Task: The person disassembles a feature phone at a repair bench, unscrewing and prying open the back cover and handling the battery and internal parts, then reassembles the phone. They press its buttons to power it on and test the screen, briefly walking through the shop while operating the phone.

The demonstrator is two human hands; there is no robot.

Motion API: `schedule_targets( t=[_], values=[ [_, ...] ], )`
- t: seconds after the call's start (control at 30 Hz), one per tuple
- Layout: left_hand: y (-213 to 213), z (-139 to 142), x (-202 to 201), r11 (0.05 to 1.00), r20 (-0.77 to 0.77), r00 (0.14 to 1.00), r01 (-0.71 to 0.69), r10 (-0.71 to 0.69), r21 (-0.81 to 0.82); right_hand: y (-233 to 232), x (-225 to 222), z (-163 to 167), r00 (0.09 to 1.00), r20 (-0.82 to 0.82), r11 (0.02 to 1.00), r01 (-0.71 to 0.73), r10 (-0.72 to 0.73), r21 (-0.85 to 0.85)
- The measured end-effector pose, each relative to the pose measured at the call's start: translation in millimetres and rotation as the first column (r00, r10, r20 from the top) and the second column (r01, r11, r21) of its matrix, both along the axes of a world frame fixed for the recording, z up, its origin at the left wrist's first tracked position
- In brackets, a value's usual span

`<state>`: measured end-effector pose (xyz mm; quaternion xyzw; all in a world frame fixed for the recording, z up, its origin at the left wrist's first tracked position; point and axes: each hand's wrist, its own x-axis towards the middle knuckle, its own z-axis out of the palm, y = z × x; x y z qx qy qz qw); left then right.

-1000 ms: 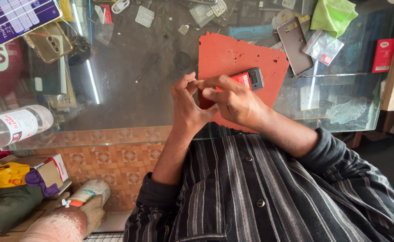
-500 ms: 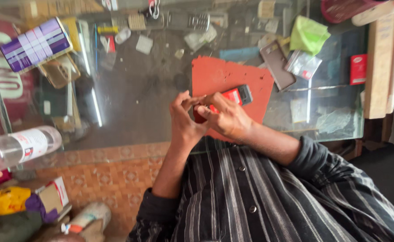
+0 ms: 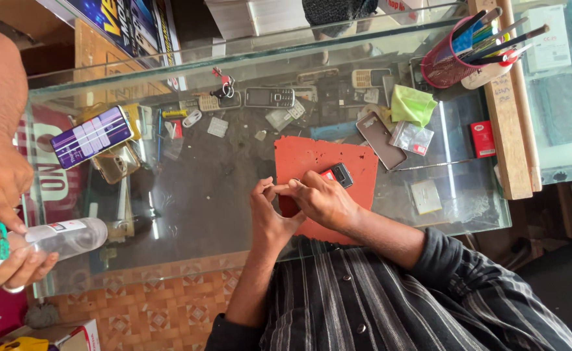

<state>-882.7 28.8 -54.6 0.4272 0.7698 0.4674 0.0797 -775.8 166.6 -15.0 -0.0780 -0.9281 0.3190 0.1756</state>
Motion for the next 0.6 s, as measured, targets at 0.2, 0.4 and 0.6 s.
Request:
schedule_targets(
  t=[0.2,0.4,0.6],
  values=[
    [14.9,15.8,5.5,0.999,-0.079,0.996,0.039,-0.040,-0.014,7.0,6.1,-1.1,0.976,-0.198,0.989,-0.114,0.094,-0.093],
    [43.1,53.6,19.8,0.960,-0.126,0.982,0.103,-0.139,-0.260,37.8,27.1,20.9,0.972,-0.219,0.946,0.015,-0.090,-0.323],
    [72.9,79.5,22.0,0.929,-0.182,0.950,0.188,-0.254,-0.318,73.3,65.0,75.1,0.903,0.189,0.808,0.429,-0.385,-0.403]
  ],
)
